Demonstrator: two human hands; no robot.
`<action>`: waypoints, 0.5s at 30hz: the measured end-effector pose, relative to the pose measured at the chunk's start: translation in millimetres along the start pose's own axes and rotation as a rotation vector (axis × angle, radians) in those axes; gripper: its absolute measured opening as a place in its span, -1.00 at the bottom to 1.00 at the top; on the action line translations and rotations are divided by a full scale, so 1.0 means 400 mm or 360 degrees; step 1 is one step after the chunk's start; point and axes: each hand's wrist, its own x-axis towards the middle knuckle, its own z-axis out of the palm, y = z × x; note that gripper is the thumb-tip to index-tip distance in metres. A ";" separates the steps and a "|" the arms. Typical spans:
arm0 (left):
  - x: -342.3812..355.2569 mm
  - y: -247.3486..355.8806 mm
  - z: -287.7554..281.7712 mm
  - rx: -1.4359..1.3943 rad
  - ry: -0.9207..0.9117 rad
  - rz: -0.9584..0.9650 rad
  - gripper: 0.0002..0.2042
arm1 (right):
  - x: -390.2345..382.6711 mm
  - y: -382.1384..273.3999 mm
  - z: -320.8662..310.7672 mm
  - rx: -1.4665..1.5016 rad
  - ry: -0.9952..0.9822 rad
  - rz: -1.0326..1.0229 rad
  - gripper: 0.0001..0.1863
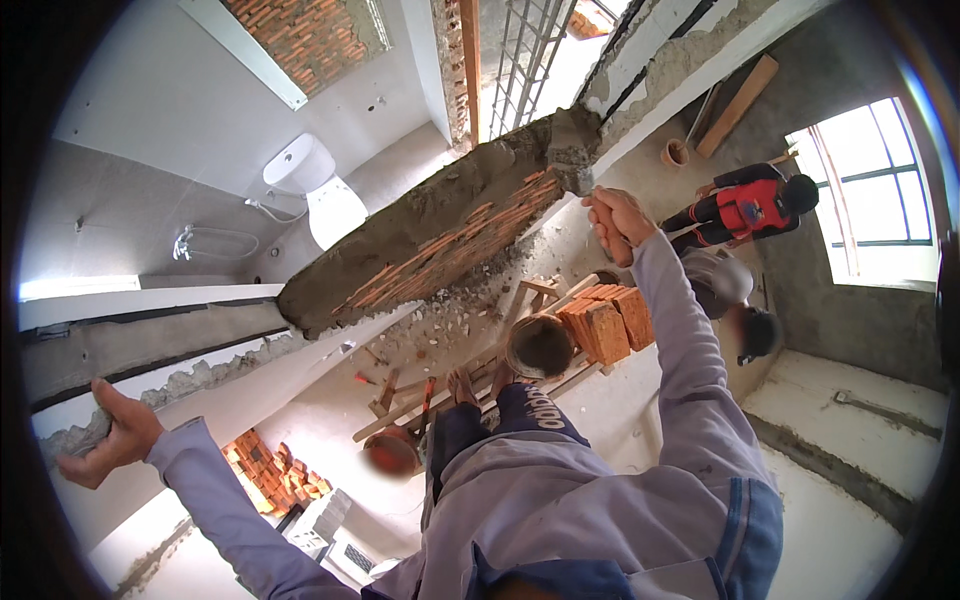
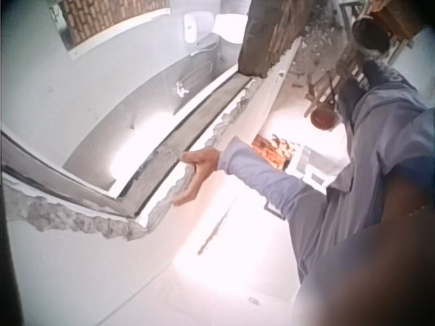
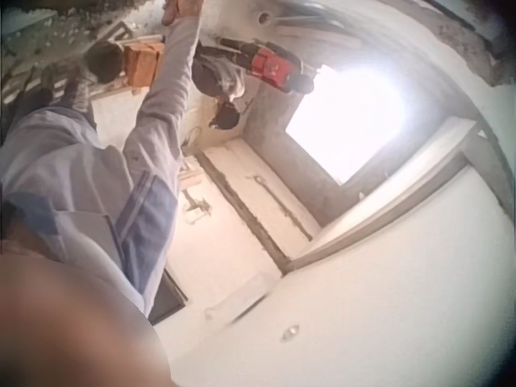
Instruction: The person scoops mortar from a bucket with a trowel and applies it to a partially built brick wall. They place bricks onto the mortar, tap them into position, and scrape away excess mortar. Another person is visible in the background handling bricks.
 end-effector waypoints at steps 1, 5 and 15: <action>-0.003 0.004 0.005 -0.0013 0.0009 -0.0016 -0.06 | 0.000 0.011 0.017 -0.0030 -0.0014 0.0019 -0.57; -0.001 0.027 0.012 -0.0053 0.0027 -0.0054 -0.06 | -0.021 0.067 0.126 -0.0097 -0.0230 0.0107 -0.56; 0.007 0.035 -0.002 -0.0111 0.0041 -0.0111 -0.06 | -0.025 0.268 0.278 0.0805 0.0187 -0.0362 -0.61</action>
